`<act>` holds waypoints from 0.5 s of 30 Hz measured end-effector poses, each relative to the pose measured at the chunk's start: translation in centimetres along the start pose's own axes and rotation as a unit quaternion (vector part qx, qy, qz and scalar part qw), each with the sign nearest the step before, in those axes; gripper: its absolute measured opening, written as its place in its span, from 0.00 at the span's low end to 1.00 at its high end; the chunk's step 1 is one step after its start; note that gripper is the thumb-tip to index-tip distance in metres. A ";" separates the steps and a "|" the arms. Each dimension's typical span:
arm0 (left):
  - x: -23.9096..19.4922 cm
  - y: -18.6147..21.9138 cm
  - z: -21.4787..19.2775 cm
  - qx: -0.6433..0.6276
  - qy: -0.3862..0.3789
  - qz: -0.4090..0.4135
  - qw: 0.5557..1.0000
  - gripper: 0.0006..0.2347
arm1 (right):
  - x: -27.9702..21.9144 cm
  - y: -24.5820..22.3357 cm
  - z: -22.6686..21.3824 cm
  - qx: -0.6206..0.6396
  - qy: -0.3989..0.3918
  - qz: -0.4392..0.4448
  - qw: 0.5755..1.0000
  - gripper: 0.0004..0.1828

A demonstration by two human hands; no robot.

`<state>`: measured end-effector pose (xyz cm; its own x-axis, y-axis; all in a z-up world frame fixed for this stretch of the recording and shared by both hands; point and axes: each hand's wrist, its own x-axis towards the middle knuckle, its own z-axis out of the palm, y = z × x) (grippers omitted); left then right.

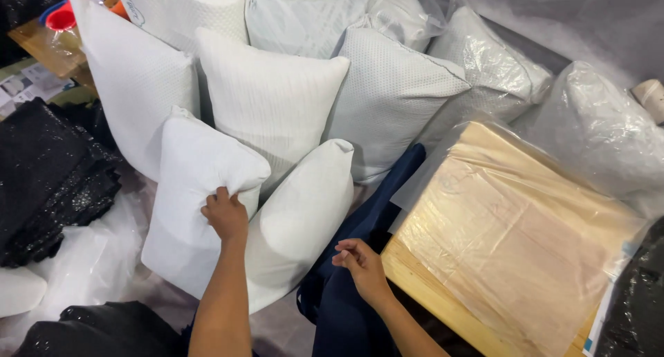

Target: Wrapping a pillow in bubble wrap and then cleaning another pillow with a lint roller

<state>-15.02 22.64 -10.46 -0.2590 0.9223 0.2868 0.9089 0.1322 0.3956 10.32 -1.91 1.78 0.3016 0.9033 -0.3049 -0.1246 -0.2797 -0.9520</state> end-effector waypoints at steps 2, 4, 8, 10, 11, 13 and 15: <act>0.7 -1.9 -2.4 -0.155 0.070 0.050 0.984 0.08 | 0.3 0.0 0.0 -0.033 -0.002 0.017 0.999 0.14; 1.8 -2.8 -7.3 -0.180 0.106 0.058 0.976 0.05 | 0.1 -1.3 0.5 -0.044 -0.015 0.027 0.999 0.15; 4.0 -2.6 -18.6 -0.225 0.275 0.164 0.920 0.07 | 0.7 0.5 1.0 -0.014 -0.033 -0.034 0.999 0.11; 4.0 -0.4 -24.6 -0.252 0.297 0.164 0.906 0.06 | 0.4 -0.8 1.5 0.019 -0.049 -0.021 0.998 0.14; 4.0 0.9 -27.5 -0.284 0.317 0.159 0.891 0.05 | 0.3 -1.4 1.6 0.047 -0.063 -0.006 0.997 0.18; 4.2 3.7 -32.3 -0.415 0.348 0.226 0.810 0.15 | -0.9 -2.4 1.9 0.076 -0.072 -0.008 0.994 0.23; 3.8 6.4 -36.3 -0.542 0.363 0.283 0.704 0.26 | -2.5 -4.1 1.9 0.103 -0.074 -0.010 0.992 0.29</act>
<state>-22.09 13.81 24.80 -0.4119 0.2366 0.8800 0.2528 -0.8981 0.3598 8.32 -2.40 6.53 0.1666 0.9500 -0.2639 -0.3154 -0.2022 -0.9272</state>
